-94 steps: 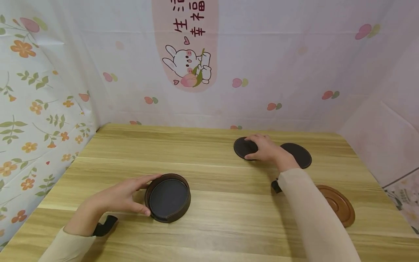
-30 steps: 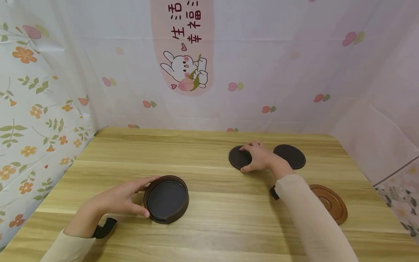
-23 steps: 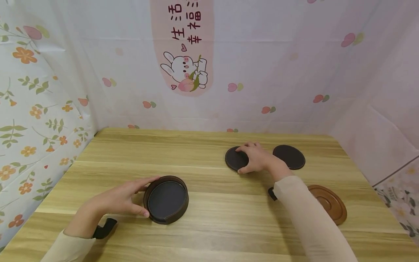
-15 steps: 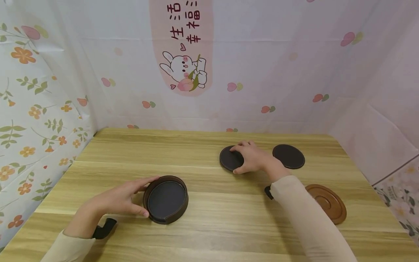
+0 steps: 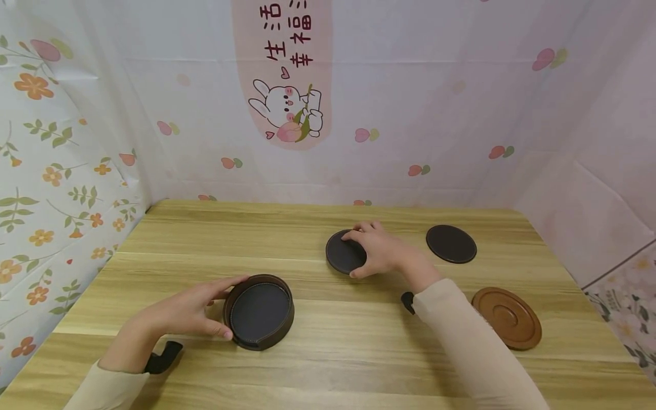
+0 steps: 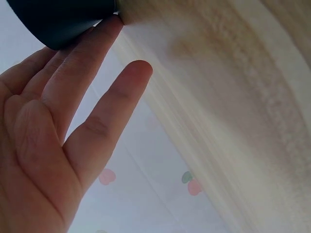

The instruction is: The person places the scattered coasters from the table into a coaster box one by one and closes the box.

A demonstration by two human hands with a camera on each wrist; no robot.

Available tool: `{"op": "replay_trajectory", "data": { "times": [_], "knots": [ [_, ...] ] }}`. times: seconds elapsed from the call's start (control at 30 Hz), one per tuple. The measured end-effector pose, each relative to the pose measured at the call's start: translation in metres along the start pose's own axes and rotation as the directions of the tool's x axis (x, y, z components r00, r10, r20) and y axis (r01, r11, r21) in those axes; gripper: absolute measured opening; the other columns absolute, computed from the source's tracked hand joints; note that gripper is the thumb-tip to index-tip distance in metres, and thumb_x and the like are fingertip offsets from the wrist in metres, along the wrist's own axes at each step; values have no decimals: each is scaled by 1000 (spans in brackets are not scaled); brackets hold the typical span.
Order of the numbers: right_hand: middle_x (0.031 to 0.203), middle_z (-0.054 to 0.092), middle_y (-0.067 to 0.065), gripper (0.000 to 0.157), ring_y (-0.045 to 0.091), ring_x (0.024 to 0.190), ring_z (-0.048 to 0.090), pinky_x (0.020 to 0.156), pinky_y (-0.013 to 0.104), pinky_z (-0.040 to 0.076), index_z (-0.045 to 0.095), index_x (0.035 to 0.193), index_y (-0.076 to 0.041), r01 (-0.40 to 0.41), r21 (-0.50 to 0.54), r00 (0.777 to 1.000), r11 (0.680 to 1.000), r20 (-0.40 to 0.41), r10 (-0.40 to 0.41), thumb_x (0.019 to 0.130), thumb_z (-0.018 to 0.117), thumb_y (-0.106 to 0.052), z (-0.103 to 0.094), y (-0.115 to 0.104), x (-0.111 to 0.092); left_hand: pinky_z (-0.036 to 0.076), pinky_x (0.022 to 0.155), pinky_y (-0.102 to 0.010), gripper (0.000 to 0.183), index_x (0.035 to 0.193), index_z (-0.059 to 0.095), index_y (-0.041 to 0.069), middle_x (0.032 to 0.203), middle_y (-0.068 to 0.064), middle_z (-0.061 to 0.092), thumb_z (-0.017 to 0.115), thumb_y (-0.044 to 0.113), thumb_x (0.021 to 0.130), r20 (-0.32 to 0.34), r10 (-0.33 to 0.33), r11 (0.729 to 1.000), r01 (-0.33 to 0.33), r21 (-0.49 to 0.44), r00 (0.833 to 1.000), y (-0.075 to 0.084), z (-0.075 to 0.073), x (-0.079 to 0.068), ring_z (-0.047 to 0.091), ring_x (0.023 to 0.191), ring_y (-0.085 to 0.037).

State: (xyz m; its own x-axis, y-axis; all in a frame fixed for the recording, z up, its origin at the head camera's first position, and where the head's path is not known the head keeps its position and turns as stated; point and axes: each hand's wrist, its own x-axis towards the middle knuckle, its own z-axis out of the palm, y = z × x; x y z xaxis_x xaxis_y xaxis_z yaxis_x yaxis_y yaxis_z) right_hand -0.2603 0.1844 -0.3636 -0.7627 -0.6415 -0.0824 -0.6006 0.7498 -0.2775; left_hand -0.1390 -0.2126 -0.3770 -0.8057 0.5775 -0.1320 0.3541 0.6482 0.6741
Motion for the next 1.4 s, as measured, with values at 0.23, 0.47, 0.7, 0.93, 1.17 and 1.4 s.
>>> {"op": "replay_trajectory", "data": {
  "times": [0.23, 0.47, 0.7, 0.93, 1.17, 1.4],
  "knots": [
    [149, 42, 17, 76, 39, 133, 39, 99, 57, 48, 54, 141, -18, 52, 1, 999, 999, -6, -52, 75, 83, -42, 1, -22, 1, 40, 109, -61, 108, 155, 32, 3, 152, -16, 46, 86, 46, 71, -4, -7, 1000, 7, 5, 1000, 0, 0, 0, 56, 129, -40],
    [151, 39, 14, 77, 34, 132, 39, 100, 51, 48, 52, 142, -21, 105, 13, 994, 994, 12, -105, 75, 83, -41, 6, -40, 2, 40, 109, -61, 107, 154, 31, 3, 152, -16, 46, 85, 47, 73, 1, 9, 1000, -9, 8, 1000, 1, -1, -1, 56, 129, -40],
    [153, 37, 13, 77, 31, 132, 38, 99, 46, 49, 51, 142, -22, 137, 7, 990, 991, 24, -137, 74, 82, -42, 5, -56, 5, 40, 110, -59, 107, 155, 31, 3, 153, -14, 46, 85, 47, 73, 5, 10, 1000, -10, 5, 1000, 1, -1, -1, 56, 130, -36],
    [153, 36, 11, 77, 28, 133, 37, 100, 43, 50, 51, 142, -23, 172, 12, 985, 985, 28, -172, 75, 82, -41, 2, -72, 7, 41, 110, -59, 107, 155, 31, 3, 153, -14, 46, 85, 47, 73, 7, 5, 1000, -5, 11, 1000, 0, 0, -1, 56, 130, -37],
    [153, 35, 12, 77, 28, 133, 37, 101, 42, 49, 51, 142, -22, 230, 15, 973, 973, 9, -230, 74, 83, -41, 3, -87, 11, 40, 109, -60, 106, 154, 31, 1, 153, -17, 44, 84, 47, 75, 5, 18, 1000, -18, 5, 1000, 1, -1, -1, 55, 130, -39],
    [154, 34, 7, 77, 24, 133, 36, 102, 41, 49, 50, 143, -26, 250, 37, 968, 968, 26, -251, 74, 82, -43, 7, -103, 14, 40, 110, -58, 106, 155, 30, 3, 154, -14, 44, 83, 49, 75, 12, 9, 1000, -9, -9, 1000, 0, -1, 0, 55, 131, -36]
  ]
}}
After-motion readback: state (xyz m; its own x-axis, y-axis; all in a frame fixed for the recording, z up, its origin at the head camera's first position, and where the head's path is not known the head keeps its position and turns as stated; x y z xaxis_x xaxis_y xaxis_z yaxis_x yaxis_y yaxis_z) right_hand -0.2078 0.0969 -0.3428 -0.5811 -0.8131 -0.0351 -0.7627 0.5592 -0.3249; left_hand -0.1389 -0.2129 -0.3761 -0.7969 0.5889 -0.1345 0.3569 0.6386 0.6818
